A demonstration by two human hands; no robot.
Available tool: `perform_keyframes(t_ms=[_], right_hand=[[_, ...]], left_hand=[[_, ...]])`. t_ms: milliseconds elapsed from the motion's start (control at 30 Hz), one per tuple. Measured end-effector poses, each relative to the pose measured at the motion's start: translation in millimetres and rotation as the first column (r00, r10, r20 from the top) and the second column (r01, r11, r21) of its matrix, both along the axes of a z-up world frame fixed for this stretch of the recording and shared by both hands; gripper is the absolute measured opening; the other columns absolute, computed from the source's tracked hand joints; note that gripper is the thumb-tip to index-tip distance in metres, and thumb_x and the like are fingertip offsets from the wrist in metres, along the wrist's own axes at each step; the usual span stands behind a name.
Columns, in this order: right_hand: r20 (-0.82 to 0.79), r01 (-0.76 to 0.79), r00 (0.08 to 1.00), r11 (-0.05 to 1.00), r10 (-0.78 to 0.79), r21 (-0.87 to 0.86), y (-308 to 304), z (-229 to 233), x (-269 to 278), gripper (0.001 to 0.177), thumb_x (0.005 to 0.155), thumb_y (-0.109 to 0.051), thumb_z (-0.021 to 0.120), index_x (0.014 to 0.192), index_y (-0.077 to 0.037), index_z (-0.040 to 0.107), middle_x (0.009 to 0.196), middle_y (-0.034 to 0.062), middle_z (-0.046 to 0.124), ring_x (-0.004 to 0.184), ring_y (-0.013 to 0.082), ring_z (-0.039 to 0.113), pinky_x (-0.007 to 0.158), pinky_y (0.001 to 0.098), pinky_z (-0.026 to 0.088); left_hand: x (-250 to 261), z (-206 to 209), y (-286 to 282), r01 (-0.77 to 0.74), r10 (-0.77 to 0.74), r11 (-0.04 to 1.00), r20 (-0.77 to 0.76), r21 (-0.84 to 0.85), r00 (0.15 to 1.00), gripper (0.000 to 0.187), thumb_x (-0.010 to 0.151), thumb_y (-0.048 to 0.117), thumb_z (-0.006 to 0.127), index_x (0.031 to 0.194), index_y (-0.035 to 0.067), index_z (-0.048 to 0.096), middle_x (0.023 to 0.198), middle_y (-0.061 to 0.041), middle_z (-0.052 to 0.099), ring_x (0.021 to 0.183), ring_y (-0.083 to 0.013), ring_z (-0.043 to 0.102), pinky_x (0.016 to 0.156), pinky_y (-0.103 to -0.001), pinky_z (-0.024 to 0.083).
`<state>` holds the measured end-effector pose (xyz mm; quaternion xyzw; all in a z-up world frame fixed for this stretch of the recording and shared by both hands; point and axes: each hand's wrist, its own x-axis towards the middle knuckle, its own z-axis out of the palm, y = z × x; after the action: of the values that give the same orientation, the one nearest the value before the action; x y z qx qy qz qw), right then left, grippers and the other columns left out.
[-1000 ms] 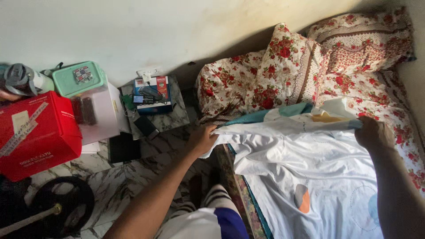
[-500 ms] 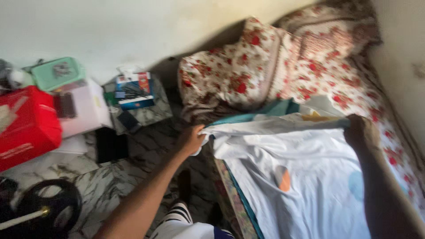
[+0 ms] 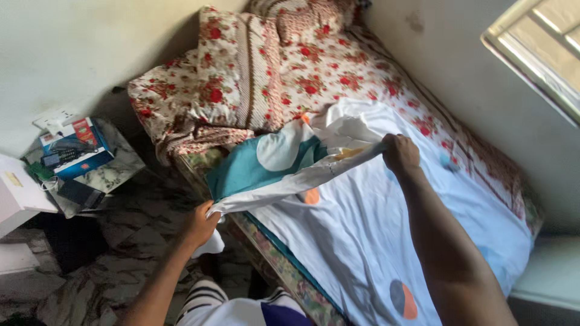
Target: The person spreads a sheet over a bed, folds it, and then stuffs it into a pillowcase before gathering items of clothing from the floor and walking away.
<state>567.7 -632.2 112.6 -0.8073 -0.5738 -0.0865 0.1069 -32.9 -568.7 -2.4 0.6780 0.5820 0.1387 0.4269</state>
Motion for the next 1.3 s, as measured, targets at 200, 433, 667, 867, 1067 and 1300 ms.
perform_keyframes(t_ms=[200, 433, 667, 867, 1067, 1300], right_hand=[[0.042, 0.09, 0.995, 0.994, -0.087, -0.063, -60.3, -5.5, 11.7, 0.015, 0.09, -0.015, 0.06, 0.097, -0.013, 0.074, 0.097, 0.0179, 0.071, 0.094, 0.0408, 0.069, 0.079, 0.0531, 0.056], [0.025, 0.152, 0.988, 0.984, -0.15, -0.091, -114.8, 1.5, 11.9, 0.017, 0.092, -0.019, 0.059, 0.099, -0.011, 0.073, 0.098, 0.0199, 0.071, 0.094, 0.0423, 0.069, 0.08, 0.0546, 0.055], [-0.01, 0.183, 0.983, 0.98, -0.184, -0.074, -172.0, 2.2, 12.6, 0.022, 0.098, -0.022, 0.054, 0.099, -0.012, 0.073, 0.098, 0.0209, 0.073, 0.095, 0.0431, 0.07, 0.082, 0.0547, 0.056], [0.072, 0.141, 0.988, 0.989, -0.137, -0.051, -238.3, -1.9, 4.4, 0.024, 0.098, -0.022, 0.053, 0.101, -0.011, 0.073, 0.096, 0.0212, 0.072, 0.092, 0.0435, 0.07, 0.081, 0.0554, 0.055], [0.088, 0.141, 0.987, 0.987, -0.134, -0.075, -299.8, 18.2, -11.5, 0.027, 0.102, -0.026, 0.054, 0.098, -0.009, 0.075, 0.096, 0.0225, 0.072, 0.091, 0.044, 0.07, 0.079, 0.0564, 0.056], [0.184, 0.218, 0.965, 0.962, -0.187, -0.165, -358.0, 26.1, -0.9, 0.036, 0.093, -0.042, 0.069, 0.09, -0.007, 0.076, 0.095, 0.0208, 0.074, 0.09, 0.0413, 0.072, 0.077, 0.0541, 0.058]], left_hand=[[11.6, 7.5, -43.2, 0.092, -0.095, 0.994, -0.054, -0.056, 0.994, 0.069, 0.09, 0.04, 0.07, 0.145, 0.002, 0.052, 0.141, -0.022, 0.059, 0.126, -0.0345, 0.061, 0.101, -0.045, 0.051], [19.8, 26.5, -89.7, 0.155, -0.155, 0.988, -0.046, -0.001, 0.987, 0.083, 0.083, 0.044, 0.083, 0.145, 0.0, 0.051, 0.141, -0.023, 0.059, 0.128, -0.0339, 0.061, 0.102, -0.045, 0.051], [15.0, 27.9, -135.5, 0.109, -0.103, 0.979, -0.046, 0.172, 0.994, 0.062, 0.088, 0.03, 0.076, 0.138, 0.0, 0.057, 0.128, -0.021, 0.065, 0.112, -0.0329, 0.067, 0.087, -0.044, 0.055], [12.0, 35.7, -201.1, 0.123, -0.122, 0.985, -0.019, 0.119, 0.992, 0.036, 0.099, 0.03, 0.07, 0.105, -0.005, 0.066, 0.096, -0.022, 0.063, 0.085, -0.0354, 0.066, 0.076, -0.049, 0.052], [10.5, 55.8, -264.6, 0.027, -0.02, 0.985, -0.043, 0.172, 0.999, 0.04, 0.092, 0.029, 0.07, 0.124, 0.005, 0.066, 0.112, -0.015, 0.062, 0.097, -0.032, 0.066, 0.081, -0.047, 0.055], [13.3, 53.7, -316.6, -0.064, 0.072, 0.98, -0.036, 0.19, 0.997, 0.047, 0.091, 0.02, 0.065, 0.136, 0.008, 0.062, 0.129, -0.015, 0.057, 0.107, -0.0329, 0.066, 0.086, -0.049, 0.056]])
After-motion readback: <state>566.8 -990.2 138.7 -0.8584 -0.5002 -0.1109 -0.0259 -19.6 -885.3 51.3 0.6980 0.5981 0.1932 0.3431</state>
